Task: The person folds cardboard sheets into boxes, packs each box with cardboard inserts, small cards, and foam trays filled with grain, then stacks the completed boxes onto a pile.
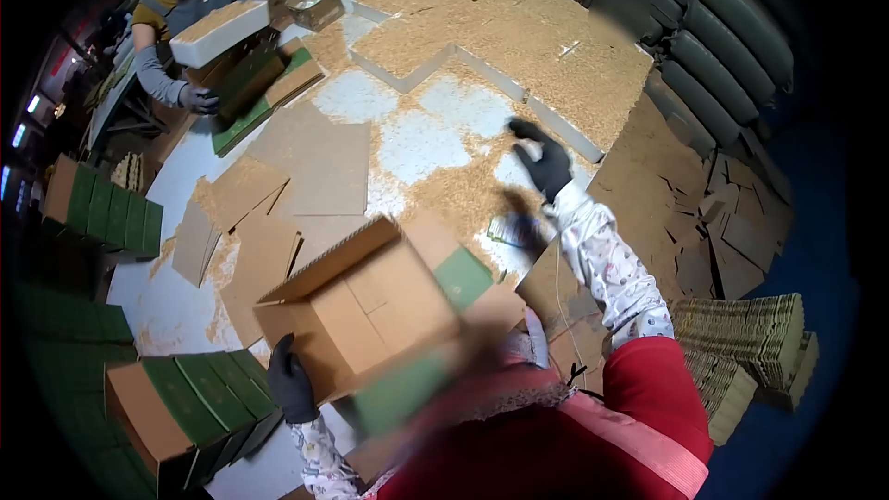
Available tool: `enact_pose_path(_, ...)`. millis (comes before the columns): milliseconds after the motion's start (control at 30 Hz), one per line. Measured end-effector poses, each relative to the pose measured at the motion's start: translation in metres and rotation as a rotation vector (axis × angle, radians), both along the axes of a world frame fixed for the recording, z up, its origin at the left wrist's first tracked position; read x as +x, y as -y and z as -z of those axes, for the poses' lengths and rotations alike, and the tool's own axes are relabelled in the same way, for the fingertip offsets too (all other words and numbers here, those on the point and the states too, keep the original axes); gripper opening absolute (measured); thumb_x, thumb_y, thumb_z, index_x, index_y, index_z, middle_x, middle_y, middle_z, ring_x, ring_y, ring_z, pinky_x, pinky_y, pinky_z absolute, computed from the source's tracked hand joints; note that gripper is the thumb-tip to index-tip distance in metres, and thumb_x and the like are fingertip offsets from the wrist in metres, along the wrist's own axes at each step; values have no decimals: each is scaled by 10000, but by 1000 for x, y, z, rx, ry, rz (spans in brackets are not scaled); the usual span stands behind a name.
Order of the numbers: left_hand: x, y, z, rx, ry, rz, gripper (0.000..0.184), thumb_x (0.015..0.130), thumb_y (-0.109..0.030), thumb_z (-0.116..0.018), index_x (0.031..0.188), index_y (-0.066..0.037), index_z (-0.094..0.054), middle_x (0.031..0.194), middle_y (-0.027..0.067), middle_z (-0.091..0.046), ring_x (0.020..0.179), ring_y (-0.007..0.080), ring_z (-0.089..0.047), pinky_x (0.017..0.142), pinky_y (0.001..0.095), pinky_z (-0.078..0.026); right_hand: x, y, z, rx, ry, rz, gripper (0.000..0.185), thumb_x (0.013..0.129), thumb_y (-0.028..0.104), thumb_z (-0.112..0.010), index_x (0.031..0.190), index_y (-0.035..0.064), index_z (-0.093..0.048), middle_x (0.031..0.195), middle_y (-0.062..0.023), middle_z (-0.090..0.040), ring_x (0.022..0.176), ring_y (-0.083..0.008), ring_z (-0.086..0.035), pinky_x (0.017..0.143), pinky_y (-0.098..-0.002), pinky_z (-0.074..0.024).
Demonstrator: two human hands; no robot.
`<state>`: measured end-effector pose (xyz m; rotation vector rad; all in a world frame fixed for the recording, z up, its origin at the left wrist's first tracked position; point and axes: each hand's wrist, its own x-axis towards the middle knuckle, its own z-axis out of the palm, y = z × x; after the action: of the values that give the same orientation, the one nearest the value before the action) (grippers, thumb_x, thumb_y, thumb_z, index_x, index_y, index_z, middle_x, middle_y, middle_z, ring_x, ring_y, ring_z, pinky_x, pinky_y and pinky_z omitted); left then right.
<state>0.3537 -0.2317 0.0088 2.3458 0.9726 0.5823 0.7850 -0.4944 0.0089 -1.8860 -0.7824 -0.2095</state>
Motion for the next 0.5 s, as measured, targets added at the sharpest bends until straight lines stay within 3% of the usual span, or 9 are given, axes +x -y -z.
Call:
enact_pose_path(67, 4, -1, -2, 32, -119, -41, 268, 770, 23, -484, 1010, -37, -585, 929, 158, -618, 858, 304, -593, 742, 362, -463, 132, 85, 87, -35, -338, 576, 439, 759, 80, -556, 1191, 79, -482, 1063, -144, -600, 922, -248, -600, 812, -327, -470)
enact_pose_path(100, 7, -1, -3, 142, -191, -35, 244, 760, 26, -497, 979, -41, -584, 863, 151, -616, 813, 304, -593, 709, 369, -463, 195, 145, 161, -236, -237, 882, 476, 729, 136, -597, 1183, 60, -474, 1022, -167, -597, 832, -265, -603, 751, -354, -485)
enact_pose_path(133, 10, 0, -6, 152, -250, -47, 223, 754, 32, -493, 946, -41, -581, 844, 149, -612, 783, 307, -591, 685, 373, -461, 213, 168, 177, 202, -623, 946, 541, 690, 186, -643, 1186, 52, -471, 946, -170, -607, 769, -265, -596, 676, -378, -486)
enact_pose_path(200, 13, -4, -4, 102, -286, -71, 200, 751, 44, -467, 900, -36, -573, 801, 147, -604, 739, 304, -586, 651, 372, -453, 235, 197, 221, 378, -832, 925, 551, 692, 172, -661, 1197, 72, -464, 906, -148, -607, 724, -256, -583, 622, -374, -472)
enact_pose_path(367, 31, -7, -20, 68, -409, -72, 185, 740, 22, -440, 864, -29, -567, 724, 142, -578, 670, 295, -570, 590, 375, -428, 214, 211, 260, 467, -875, 786, 590, 697, 139, -706, 1227, 122, -447, 808, -92, -607, 610, -235, -550, 487, -363, -437)
enact_pose_path(400, 32, -7, -19, 33, -405, -79, 184, 735, 12, -437, 860, -27, -565, 703, 140, -569, 656, 291, -566, 577, 377, -421, 202, 213, 251, 295, -952, 801, 618, 707, 129, -698, 1259, 160, -421, 927, -90, -600, 705, -236, -562, 526, -362, -445)
enact_pose_path(467, 29, -10, -15, 18, -356, -82, 188, 733, -10, -441, 872, -23, -567, 731, 148, -584, 666, 303, -567, 577, 383, -419, 176, 229, 286, 339, -832, 838, 667, 722, 75, -669, 1298, 214, -361, 1070, -92, -551, 844, -233, -558, 548, -347, -467)
enact_pose_path(500, 30, -13, -15, 53, -362, -51, 197, 735, -1, -439, 880, -25, -569, 752, 153, -591, 684, 310, -570, 586, 382, -421, 150, 225, 283, 501, -862, 810, 683, 731, 35, -639, 1312, 217, -331, 1131, -97, -517, 905, -247, -546, 588, -361, -486)
